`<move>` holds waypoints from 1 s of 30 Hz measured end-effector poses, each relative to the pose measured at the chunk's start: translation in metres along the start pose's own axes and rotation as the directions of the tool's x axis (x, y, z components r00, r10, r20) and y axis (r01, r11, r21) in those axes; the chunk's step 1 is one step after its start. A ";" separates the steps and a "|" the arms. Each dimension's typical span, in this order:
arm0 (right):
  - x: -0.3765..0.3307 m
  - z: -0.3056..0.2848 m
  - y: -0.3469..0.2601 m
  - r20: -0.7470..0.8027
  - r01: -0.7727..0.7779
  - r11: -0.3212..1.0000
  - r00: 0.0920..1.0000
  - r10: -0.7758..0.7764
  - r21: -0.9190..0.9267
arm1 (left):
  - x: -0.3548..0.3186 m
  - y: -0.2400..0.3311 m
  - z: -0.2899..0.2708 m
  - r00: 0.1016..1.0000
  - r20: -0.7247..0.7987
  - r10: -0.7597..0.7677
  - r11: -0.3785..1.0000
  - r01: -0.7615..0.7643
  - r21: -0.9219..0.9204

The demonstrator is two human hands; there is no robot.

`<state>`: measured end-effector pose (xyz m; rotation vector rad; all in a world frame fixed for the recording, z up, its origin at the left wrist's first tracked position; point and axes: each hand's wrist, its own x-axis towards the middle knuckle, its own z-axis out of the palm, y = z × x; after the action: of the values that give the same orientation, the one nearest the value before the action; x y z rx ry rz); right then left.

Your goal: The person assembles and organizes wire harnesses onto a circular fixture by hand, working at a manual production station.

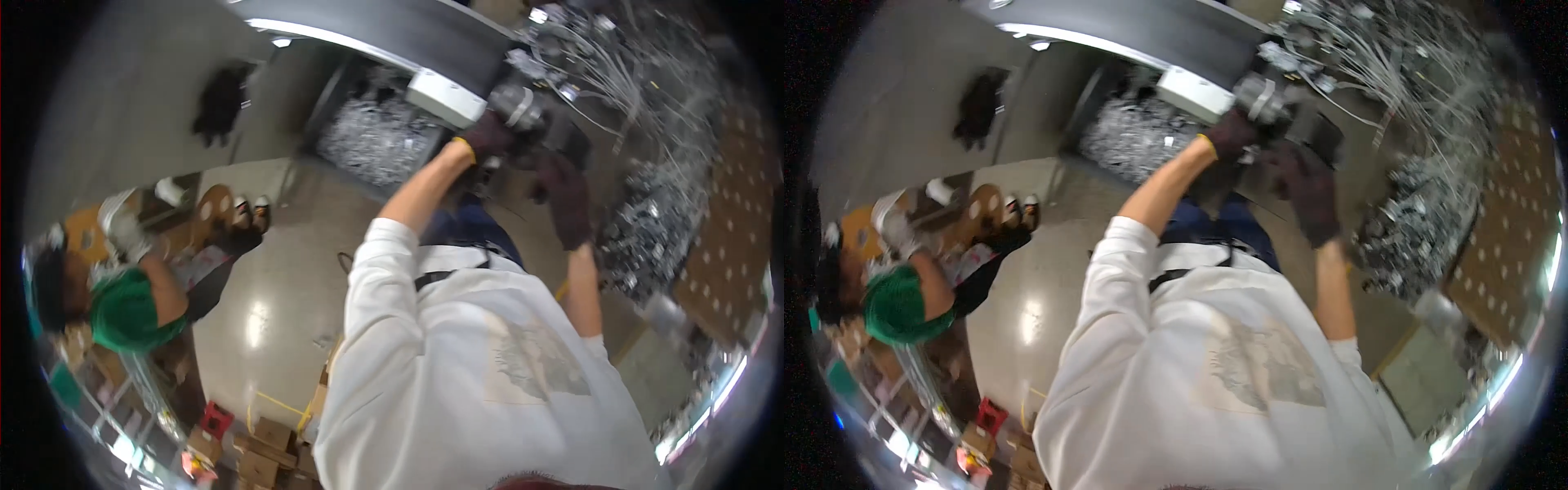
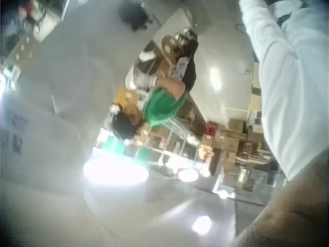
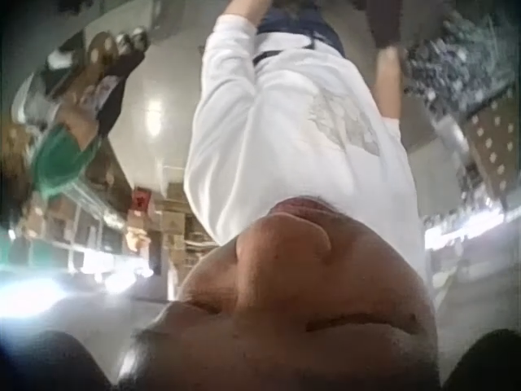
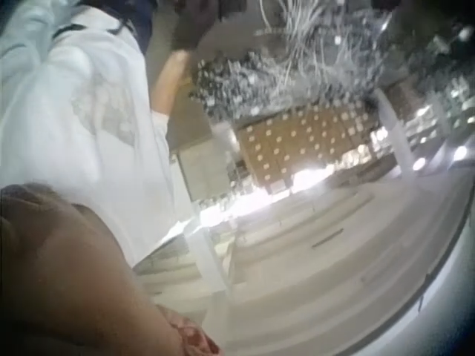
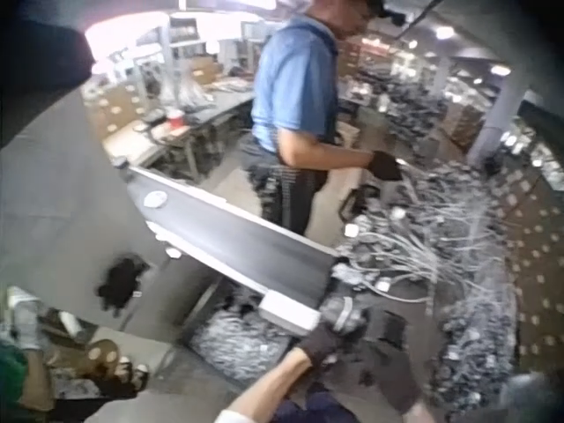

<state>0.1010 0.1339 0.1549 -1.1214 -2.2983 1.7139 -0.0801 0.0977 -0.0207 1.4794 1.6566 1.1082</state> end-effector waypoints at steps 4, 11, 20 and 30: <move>0.001 -0.016 -0.007 -0.107 0.102 0.994 0.989 -0.104 -0.028 | -0.024 0.020 -0.010 0.928 -0.308 -0.208 0.839 0.008 -0.544; 0.040 -0.007 -0.027 -0.175 0.355 0.935 0.921 -0.348 0.011 | -0.057 0.070 -0.074 0.803 -0.378 -0.460 0.655 0.020 -0.755; 0.047 -0.005 -0.088 0.140 0.793 0.584 0.607 -0.782 -0.171 | -0.066 0.182 -0.080 0.881 -0.464 0.089 0.909 -0.263 -0.324; 0.024 -0.034 -0.076 -0.216 0.638 0.701 0.671 -0.709 -0.319 | -0.085 0.204 -0.105 0.964 -0.256 0.077 0.985 -0.114 -0.132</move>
<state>0.0596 0.1663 0.2238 -0.3901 -2.2834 0.9279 -0.0706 -0.0023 0.2029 1.3833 1.6425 1.4890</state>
